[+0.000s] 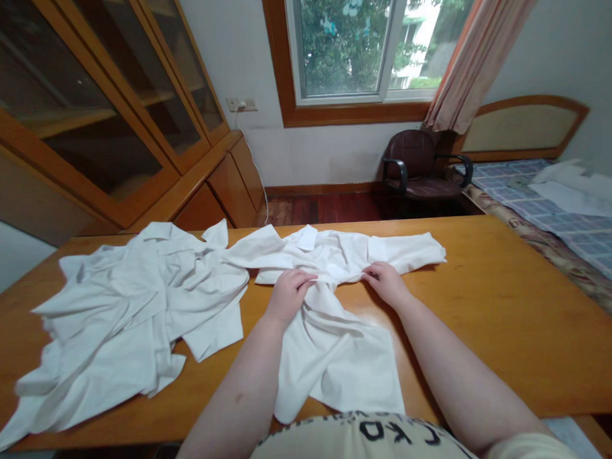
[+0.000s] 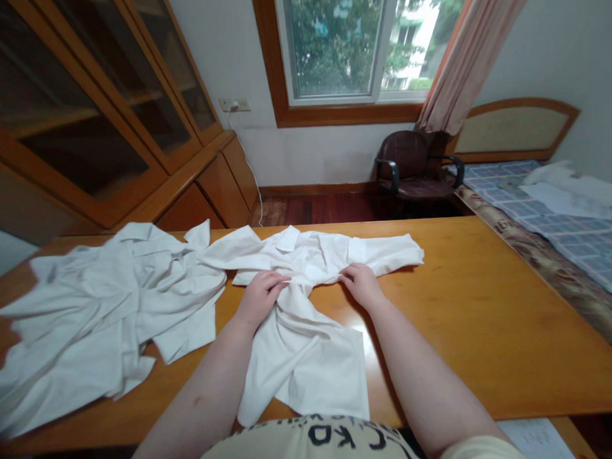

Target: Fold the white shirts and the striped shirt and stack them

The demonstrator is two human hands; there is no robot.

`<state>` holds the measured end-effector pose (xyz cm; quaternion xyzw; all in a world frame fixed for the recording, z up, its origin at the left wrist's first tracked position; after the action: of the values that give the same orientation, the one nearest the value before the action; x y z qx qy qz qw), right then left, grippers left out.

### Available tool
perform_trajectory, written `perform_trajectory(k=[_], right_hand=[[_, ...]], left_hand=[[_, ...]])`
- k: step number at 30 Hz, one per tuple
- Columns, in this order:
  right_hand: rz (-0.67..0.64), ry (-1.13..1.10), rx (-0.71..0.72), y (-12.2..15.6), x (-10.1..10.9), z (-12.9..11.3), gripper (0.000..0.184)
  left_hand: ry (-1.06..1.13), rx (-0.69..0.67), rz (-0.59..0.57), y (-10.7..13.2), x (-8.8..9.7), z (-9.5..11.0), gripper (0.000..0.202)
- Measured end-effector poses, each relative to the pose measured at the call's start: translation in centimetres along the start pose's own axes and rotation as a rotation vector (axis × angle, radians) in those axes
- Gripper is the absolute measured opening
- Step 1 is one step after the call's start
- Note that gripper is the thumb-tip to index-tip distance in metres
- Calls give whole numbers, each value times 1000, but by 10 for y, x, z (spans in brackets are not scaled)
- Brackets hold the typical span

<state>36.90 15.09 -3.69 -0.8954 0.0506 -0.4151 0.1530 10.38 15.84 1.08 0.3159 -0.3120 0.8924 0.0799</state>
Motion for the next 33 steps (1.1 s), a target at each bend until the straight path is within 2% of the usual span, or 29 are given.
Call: perform_trajectory(k=[5, 12, 17, 21, 25, 27, 29, 31, 33], right_hand=[[212, 14, -145, 0, 27, 25, 21], [464, 10, -449, 8, 55, 55, 30], [508, 12, -602, 13, 63, 71, 34], [529, 62, -667, 17, 71, 79, 34], [511, 108, -686, 18, 72, 78, 30], [519, 159, -668, 18, 71, 73, 27], [551, 251, -571, 15, 71, 64, 27], [564, 316, -375, 10, 69, 50, 32], [496, 279, -131, 5, 61, 35, 37]], left_hand=[[-22, 61, 213, 0, 19, -8, 15], [-57, 169, 331, 0, 30, -19, 17], [-112, 297, 385, 1, 37, -30, 19], [-141, 426, 455, 6, 43, -51, 20], [-152, 556, 416, 10, 41, -68, 19], [-154, 525, 435, 10, 42, -62, 20], [-136, 406, 510, 9, 45, -46, 23], [-108, 253, 544, 8, 46, -25, 24], [-96, 107, 458, 6, 39, -7, 23]])
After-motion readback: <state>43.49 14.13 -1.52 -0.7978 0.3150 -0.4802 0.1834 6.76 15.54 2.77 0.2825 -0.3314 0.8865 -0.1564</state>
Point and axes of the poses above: each hand's wrist, its own y-axis away from the middle knuckle, its own x-axis out of the back of the hand, z = x × y, the point moved 5 cm from there along -y, towards the middle knuckle, and after that the axes turned 4 degrees about z, right-handed, at the moved point
